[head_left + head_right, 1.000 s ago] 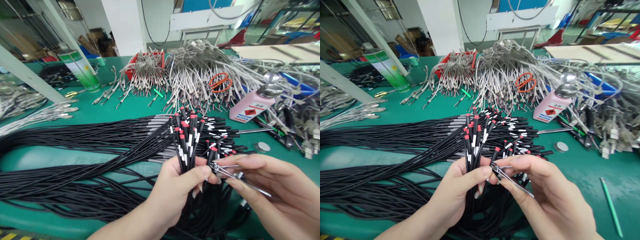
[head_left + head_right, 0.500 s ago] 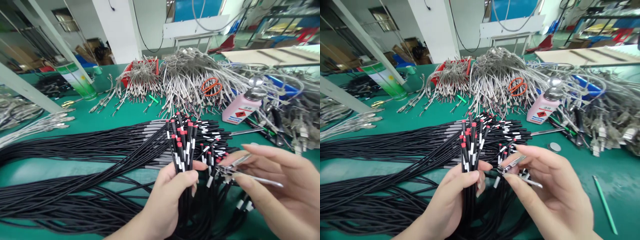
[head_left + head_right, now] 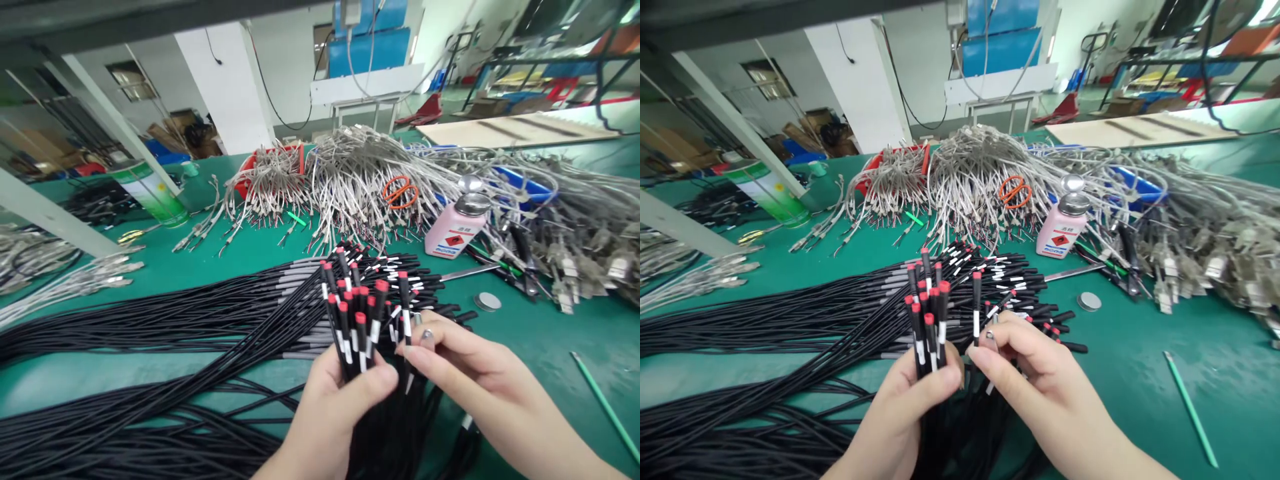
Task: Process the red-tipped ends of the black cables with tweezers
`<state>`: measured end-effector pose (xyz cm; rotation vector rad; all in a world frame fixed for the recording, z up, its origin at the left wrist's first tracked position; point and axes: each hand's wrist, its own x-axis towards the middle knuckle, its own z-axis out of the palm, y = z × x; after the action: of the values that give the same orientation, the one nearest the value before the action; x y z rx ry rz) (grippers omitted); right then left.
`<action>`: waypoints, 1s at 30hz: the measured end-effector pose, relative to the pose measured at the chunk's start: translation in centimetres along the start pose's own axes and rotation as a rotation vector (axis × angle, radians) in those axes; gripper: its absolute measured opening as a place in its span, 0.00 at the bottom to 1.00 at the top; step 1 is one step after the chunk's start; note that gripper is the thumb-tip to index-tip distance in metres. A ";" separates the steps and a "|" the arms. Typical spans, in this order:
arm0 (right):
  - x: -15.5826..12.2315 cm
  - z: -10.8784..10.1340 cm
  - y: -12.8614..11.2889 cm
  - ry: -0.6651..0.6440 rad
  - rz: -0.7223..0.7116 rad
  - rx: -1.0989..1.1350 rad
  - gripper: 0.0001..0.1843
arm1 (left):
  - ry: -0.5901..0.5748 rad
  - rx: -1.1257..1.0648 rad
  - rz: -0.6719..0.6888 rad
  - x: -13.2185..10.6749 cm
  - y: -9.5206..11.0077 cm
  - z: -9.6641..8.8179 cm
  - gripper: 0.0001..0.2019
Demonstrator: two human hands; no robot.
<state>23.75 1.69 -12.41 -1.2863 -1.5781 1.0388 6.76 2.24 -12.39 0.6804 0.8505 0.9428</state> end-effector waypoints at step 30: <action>-0.6 1.9 0.2 0.271 -0.038 -0.137 0.22 | -0.019 -0.160 -0.067 -0.1 0.5 -0.4 0.10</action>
<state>22.11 0.90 -13.27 -1.4181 -1.4785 0.7081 6.20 2.45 -12.11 0.5192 0.7677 0.9320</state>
